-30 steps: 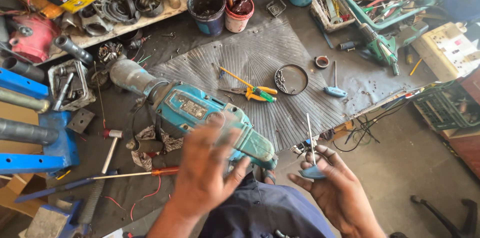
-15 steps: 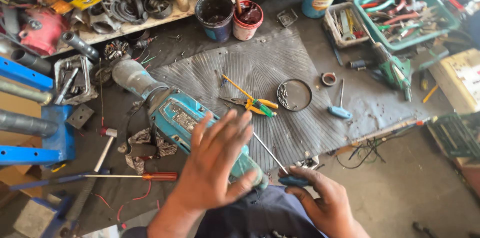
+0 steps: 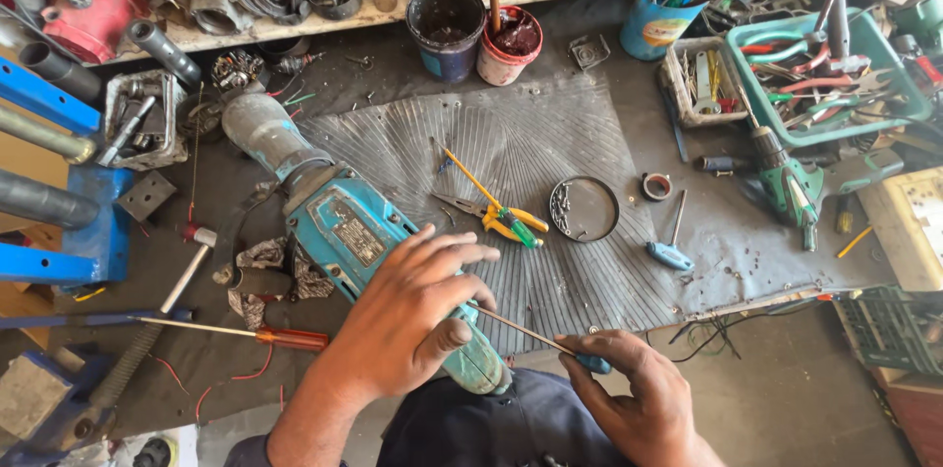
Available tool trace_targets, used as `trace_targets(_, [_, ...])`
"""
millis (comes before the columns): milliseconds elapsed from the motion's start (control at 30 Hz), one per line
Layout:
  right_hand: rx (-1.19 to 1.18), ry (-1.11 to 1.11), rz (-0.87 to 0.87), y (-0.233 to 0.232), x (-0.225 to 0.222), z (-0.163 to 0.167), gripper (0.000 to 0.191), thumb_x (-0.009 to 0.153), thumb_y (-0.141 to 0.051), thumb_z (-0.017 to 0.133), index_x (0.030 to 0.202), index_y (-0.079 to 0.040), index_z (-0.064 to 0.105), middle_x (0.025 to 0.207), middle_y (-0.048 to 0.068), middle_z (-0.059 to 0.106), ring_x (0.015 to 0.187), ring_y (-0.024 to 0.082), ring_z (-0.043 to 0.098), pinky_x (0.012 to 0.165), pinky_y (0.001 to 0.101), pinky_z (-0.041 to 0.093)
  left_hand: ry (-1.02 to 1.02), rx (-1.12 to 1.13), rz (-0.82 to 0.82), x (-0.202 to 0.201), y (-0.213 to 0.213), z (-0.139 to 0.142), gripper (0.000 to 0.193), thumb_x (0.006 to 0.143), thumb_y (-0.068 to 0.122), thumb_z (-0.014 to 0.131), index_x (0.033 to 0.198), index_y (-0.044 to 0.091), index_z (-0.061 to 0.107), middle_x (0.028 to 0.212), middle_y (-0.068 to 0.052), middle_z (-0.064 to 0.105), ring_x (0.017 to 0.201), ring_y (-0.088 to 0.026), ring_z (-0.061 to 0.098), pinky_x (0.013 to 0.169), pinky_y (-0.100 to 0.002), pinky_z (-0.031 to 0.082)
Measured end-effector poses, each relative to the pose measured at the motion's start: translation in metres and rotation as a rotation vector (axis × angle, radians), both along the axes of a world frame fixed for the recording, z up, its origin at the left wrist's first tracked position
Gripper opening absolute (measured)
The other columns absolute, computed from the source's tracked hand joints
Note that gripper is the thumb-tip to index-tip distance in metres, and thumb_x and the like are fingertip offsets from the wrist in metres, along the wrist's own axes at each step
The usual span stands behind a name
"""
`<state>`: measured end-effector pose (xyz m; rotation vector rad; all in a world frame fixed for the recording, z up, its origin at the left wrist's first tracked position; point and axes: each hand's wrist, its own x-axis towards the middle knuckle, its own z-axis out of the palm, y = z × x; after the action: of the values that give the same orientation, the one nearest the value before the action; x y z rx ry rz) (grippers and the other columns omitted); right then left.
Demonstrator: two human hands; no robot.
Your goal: The person repairs a teal rotary hammer power tool on a cluttered workbench. They manipulate the tool's housing and handle, pick small screws and parts from a round metal lid, and use a screwdriver to unscrew and tighten components on the tool body.
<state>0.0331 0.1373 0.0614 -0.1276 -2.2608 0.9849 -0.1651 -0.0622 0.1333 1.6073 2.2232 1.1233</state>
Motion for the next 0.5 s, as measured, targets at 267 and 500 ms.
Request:
trace_targets(267, [-0.007,-0.008,-0.015,-0.018,-0.001,0.014,0.036,0.076,0.002,0.083,0.098,-0.006,0.056,0.097,0.009,0.079,0.088,0.023,0.080,0.073,0.0306,0.063,0.046,-0.044,0.004,-0.002,0.004,-0.003,0.091,0.097,0.077,0.012,0.090,0.008,0.071,0.125,-0.013,0.067,0.131,-0.037,0.055,0.120,-0.058,0.027])
trace_targets(500, [0.026,-0.013,-0.066,-0.034,0.001,0.019,0.035,0.078,0.003,0.082,0.099,-0.006,0.055,0.099,0.009,0.078,0.090,0.023,0.079,0.072,0.0309,0.063,-0.002,-0.027,-0.007,-0.005,0.005,0.000,0.094,0.096,0.078,0.008,0.087,0.008,0.071,0.122,-0.014,0.068,0.124,-0.036,0.060,0.120,-0.060,0.027])
